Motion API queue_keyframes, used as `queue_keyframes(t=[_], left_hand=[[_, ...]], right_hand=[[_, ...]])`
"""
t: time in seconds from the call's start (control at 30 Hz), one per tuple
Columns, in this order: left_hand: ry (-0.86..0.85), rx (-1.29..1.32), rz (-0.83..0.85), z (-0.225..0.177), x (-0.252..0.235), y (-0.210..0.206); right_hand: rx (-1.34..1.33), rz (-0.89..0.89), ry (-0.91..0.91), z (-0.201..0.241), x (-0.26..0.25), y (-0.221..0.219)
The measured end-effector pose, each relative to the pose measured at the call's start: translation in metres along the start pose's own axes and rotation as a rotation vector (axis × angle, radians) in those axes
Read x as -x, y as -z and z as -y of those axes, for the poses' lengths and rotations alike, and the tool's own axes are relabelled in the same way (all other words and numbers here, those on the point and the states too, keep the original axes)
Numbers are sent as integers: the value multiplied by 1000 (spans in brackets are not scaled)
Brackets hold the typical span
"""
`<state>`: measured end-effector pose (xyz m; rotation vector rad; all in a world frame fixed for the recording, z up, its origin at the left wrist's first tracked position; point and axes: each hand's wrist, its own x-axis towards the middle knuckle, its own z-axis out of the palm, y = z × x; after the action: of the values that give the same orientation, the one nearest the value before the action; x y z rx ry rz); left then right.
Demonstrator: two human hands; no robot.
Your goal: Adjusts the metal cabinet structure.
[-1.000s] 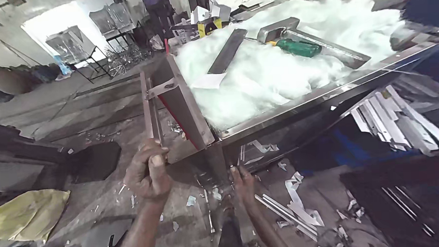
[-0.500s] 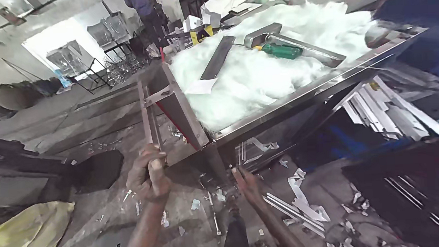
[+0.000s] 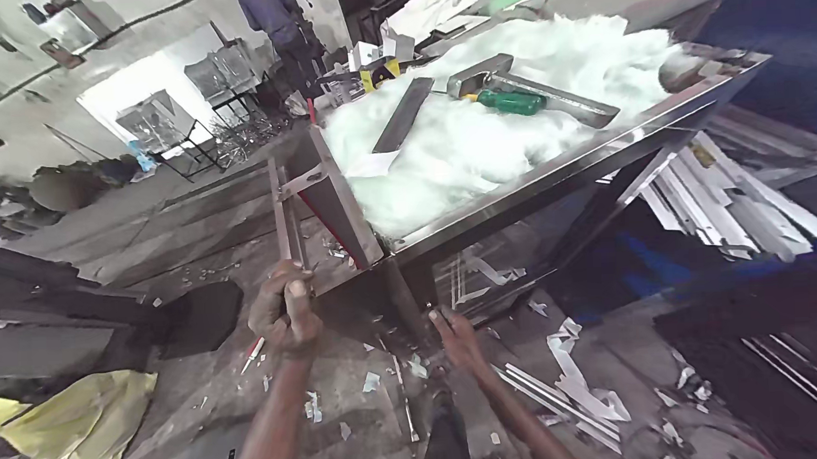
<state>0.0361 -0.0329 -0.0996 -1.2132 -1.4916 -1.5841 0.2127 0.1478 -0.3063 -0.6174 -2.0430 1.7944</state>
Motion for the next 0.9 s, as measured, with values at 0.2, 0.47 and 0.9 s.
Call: queue_keyframes(t=[0.2,0.47,0.9], left_hand=[[1,-53,11,-5,-2,-1],[17,-44,4,-2,-3,2],[56,-8,30,-7,-1,3]], right_hand=[[-47,-104,-1,-1,3,-10],[36,-123,3,0,34,2],[12,-89,-16,1,44,16]])
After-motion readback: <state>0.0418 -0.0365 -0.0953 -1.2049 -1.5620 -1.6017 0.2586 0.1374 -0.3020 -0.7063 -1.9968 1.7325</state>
